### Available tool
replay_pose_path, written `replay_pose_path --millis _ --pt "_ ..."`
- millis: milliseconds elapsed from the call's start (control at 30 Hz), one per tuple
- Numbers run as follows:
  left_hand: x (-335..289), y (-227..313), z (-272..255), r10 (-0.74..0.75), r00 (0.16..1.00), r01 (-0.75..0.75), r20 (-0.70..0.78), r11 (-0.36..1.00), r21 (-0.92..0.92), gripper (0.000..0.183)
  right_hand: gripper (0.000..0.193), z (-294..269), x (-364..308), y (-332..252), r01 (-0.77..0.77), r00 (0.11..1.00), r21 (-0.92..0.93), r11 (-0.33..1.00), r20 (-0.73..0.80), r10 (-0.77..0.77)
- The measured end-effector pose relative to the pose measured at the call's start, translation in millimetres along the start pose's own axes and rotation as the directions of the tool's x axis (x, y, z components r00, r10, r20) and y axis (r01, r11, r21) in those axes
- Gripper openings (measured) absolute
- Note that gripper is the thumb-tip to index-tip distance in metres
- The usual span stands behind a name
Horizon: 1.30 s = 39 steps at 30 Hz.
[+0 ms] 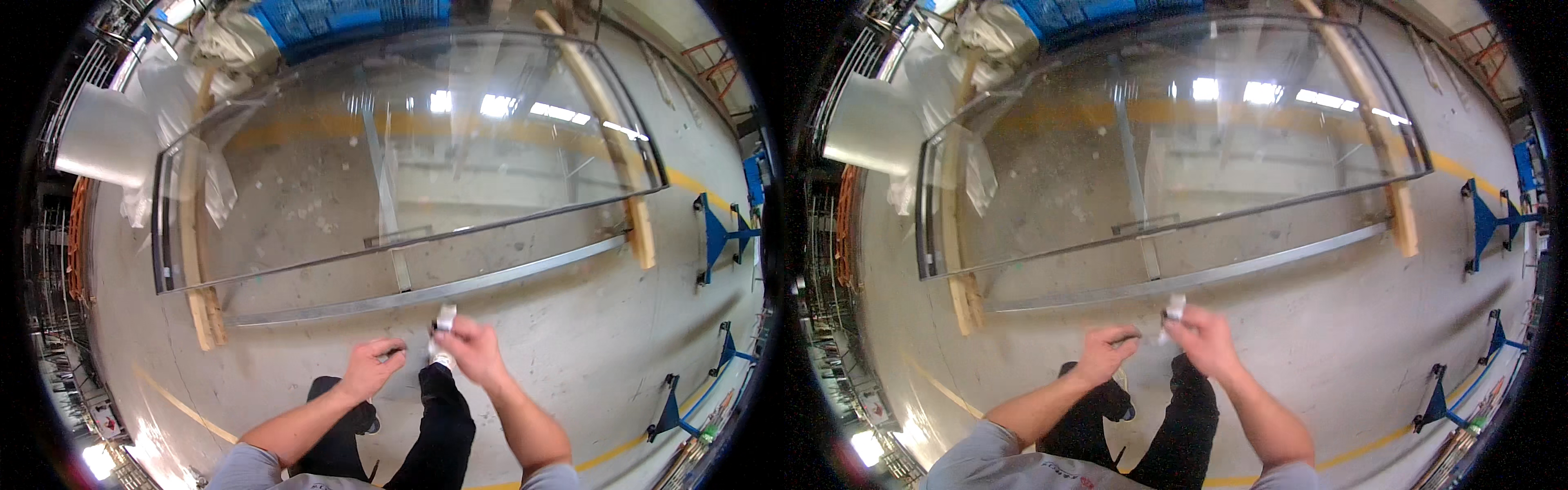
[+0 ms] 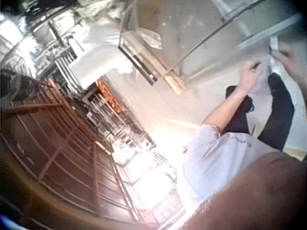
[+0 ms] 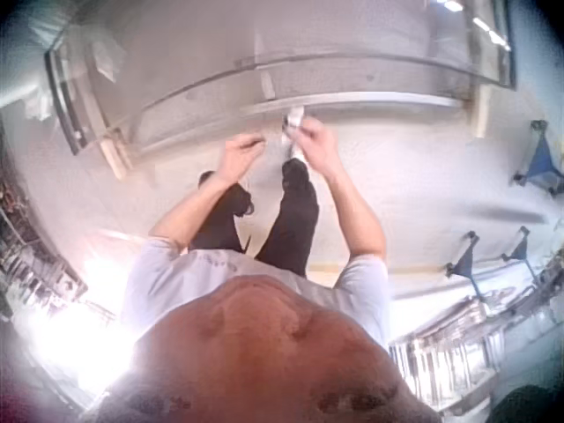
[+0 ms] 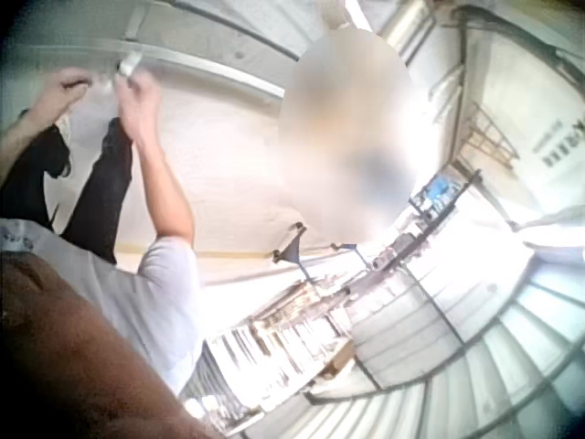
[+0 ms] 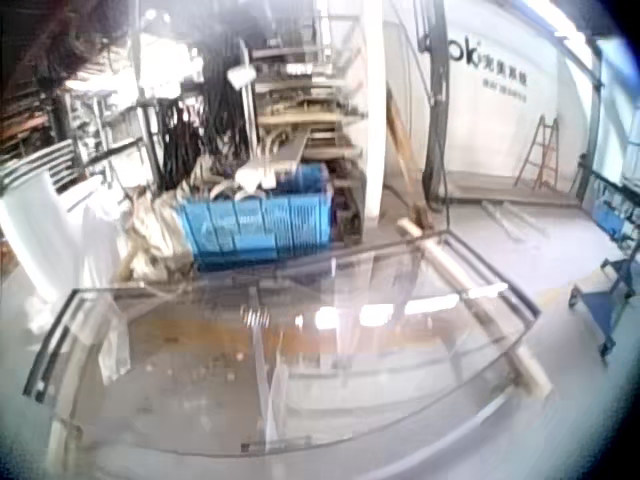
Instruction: The person picks up several metal rails, aligns them together into a bundle, and wraps clear plastic film around one end to secure them.
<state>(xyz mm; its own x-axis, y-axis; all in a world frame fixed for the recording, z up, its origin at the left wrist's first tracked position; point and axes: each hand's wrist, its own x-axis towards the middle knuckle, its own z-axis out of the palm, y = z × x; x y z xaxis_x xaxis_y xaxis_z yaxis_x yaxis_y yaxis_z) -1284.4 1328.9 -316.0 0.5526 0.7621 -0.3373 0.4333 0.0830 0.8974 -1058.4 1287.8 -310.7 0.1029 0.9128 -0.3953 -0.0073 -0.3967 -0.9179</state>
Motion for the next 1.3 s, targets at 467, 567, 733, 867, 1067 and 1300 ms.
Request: replay_pose_path --millis 467,567,733,867,1067,1300 --pt "-149.4 388.0 154.8 -0.328 0.652 0.472 0.683 0.881 -0.027 0.026 0.009 -81.6 -421.4 -224.7 -0.161 0.763 0.613 0.773 -0.42 0.492" --pt "-135.0 463.9 192.0 -0.233 0.626 0.42 0.744 0.905 -0.069 0.025 0.01 -135.7 -451.5 -235.0 -0.066 0.74 0.495 0.866 -0.558 0.375" --pt "-107.3 562.5 254.0 -0.145 0.604 0.243 0.783 0.97 -0.008 0.026 0.009 -238.8 -480.3 -274.4 0.089 0.743 0.473 0.877 -0.618 0.258" --pt "-67.3 601.9 306.2 -0.12 0.662 0.271 0.74 0.959 -0.087 0.025 0.009 -319.8 -471.6 -294.9 0.152 0.748 0.44 0.885 -0.636 0.188" --pt "25.6 674.6 400.1 -0.07 0.666 0.177 0.743 0.982 -0.066 0.029 0.008 -472.0 -447.1 -297.4 0.125 0.751 0.385 0.915 -0.639 0.167" --pt "143.4 771.6 541.4 0.016 0.579 0.189 0.815 0.97 -0.154 0.029 0.011 -675.9 -437.1 -336.0 0.064 0.706 0.35 0.935 -0.678 0.205"
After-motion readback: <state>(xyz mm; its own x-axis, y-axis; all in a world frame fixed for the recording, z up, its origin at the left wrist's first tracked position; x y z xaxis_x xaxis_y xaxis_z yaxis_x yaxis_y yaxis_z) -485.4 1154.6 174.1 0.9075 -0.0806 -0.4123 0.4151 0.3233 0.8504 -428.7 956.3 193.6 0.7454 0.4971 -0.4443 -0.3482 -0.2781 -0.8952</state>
